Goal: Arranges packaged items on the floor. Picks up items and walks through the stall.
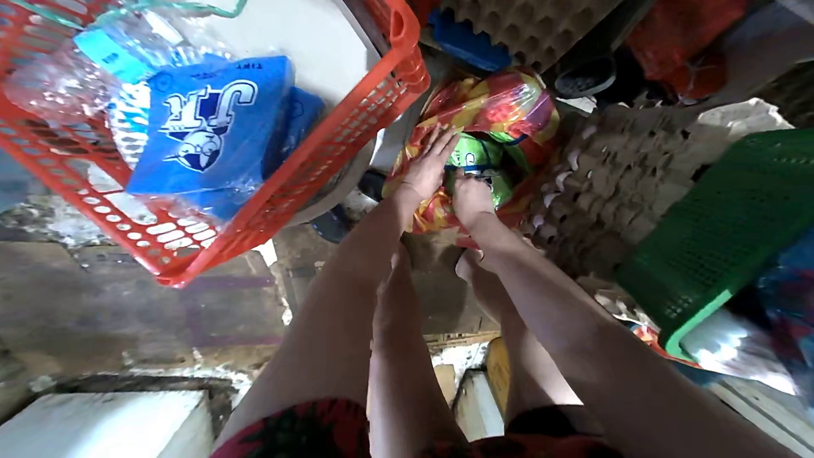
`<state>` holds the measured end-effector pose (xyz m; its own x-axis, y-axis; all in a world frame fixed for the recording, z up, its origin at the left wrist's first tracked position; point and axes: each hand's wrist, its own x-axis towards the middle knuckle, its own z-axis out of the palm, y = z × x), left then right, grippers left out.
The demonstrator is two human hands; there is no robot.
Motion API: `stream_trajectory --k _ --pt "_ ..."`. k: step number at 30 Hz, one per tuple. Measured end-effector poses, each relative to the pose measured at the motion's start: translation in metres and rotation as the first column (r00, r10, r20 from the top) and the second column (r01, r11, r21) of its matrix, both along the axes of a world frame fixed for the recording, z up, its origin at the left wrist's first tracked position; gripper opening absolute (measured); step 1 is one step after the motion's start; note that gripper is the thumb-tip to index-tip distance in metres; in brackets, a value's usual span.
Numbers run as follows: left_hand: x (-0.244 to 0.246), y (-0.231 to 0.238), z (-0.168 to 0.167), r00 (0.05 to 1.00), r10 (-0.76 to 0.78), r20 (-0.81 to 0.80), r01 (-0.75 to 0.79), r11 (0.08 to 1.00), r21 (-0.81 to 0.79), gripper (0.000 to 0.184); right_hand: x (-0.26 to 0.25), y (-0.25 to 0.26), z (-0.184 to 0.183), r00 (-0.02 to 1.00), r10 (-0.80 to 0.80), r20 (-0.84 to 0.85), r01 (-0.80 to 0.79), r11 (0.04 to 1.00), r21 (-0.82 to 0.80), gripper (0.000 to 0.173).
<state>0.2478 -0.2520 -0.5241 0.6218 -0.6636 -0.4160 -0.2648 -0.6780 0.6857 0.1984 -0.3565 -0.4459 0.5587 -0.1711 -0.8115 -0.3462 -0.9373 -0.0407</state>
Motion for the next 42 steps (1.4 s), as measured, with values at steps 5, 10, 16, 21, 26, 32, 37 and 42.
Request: stream_trajectory --k 5,10,16,21,26,32,37,42 --pt "0.010 -0.010 0.017 0.986 -0.143 -0.082 0.154 0.977 0.147 0.072 -0.003 -0.015 0.019 0.996 -0.020 -0.082 0.020 1.000 -0.004 0.039" --pt "0.017 -0.027 0.029 0.959 -0.284 -0.006 0.272 0.912 0.306 0.067 0.006 -0.017 0.029 0.988 0.011 -0.155 -0.017 0.999 -0.033 0.037" --pt "0.014 -0.012 0.015 0.906 -0.385 0.174 0.340 0.909 0.239 0.050 0.000 0.002 0.003 0.996 0.067 0.062 -0.063 0.996 -0.064 0.033" --pt "0.029 -0.011 0.003 0.899 -0.426 0.098 0.391 0.884 0.255 0.051 -0.002 0.008 -0.014 0.983 0.120 0.137 -0.116 0.993 -0.037 0.036" --pt "0.042 -0.012 0.000 0.905 -0.417 0.085 0.398 0.899 0.181 0.043 0.006 0.004 0.003 0.979 0.194 0.063 -0.193 0.981 -0.023 0.036" --pt "0.044 -0.016 0.010 0.919 -0.391 0.043 0.378 0.909 0.177 0.045 -0.002 -0.005 0.023 0.987 0.159 -0.034 -0.159 0.987 0.011 0.026" --pt "0.040 -0.015 0.007 0.936 -0.352 0.013 0.347 0.928 0.139 0.040 -0.023 -0.014 0.041 0.997 0.066 -0.029 -0.066 0.998 0.003 0.022" --pt "0.036 -0.009 0.002 0.955 -0.294 0.027 0.293 0.955 0.041 0.044 -0.023 -0.017 0.057 0.996 -0.018 -0.085 0.016 1.000 -0.023 0.020"
